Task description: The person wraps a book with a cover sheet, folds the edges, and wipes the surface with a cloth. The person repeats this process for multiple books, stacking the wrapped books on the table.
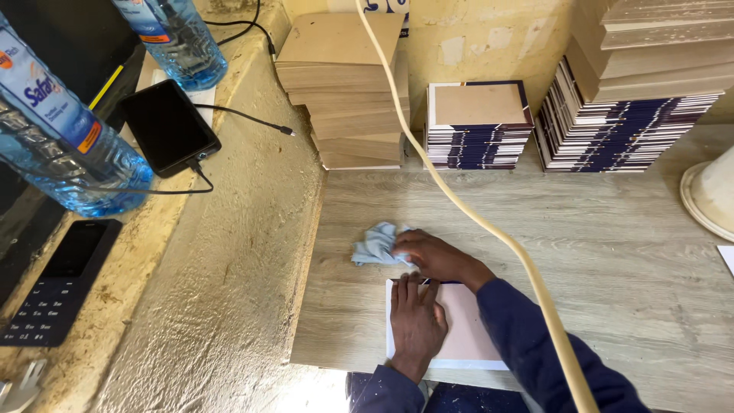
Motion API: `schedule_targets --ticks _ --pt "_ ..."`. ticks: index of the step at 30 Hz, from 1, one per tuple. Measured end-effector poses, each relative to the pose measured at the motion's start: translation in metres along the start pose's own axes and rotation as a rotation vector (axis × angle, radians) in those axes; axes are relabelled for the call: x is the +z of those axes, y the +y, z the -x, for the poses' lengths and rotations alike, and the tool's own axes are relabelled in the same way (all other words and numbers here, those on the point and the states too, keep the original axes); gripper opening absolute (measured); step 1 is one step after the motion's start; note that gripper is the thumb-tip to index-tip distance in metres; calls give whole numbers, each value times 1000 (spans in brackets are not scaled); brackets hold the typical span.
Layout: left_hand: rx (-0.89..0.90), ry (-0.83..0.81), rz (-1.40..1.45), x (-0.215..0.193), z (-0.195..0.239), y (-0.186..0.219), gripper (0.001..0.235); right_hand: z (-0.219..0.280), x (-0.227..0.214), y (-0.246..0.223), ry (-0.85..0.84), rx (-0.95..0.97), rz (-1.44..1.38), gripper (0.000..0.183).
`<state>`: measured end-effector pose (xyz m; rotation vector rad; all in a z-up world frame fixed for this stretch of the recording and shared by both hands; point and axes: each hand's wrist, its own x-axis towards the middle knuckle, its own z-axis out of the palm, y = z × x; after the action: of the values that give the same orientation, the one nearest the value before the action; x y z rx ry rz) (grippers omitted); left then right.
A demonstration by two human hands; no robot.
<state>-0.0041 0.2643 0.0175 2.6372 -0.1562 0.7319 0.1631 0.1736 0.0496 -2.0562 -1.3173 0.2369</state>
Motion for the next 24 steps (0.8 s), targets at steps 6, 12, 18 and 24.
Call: schedule_targets --ticks 6,12,18,24 --pt "15 33 -4 -16 -11 7 52 134 -26 48 90 115 -112 30" --pt "1 -25 -48 -2 -6 2 52 111 -17 49 87 67 -202 19" --pt "-8 18 -69 -8 -10 4 37 116 -28 47 -101 30 -187 3" --pt "52 52 -29 4 -3 -1 48 109 -46 64 -227 299 -216 12"
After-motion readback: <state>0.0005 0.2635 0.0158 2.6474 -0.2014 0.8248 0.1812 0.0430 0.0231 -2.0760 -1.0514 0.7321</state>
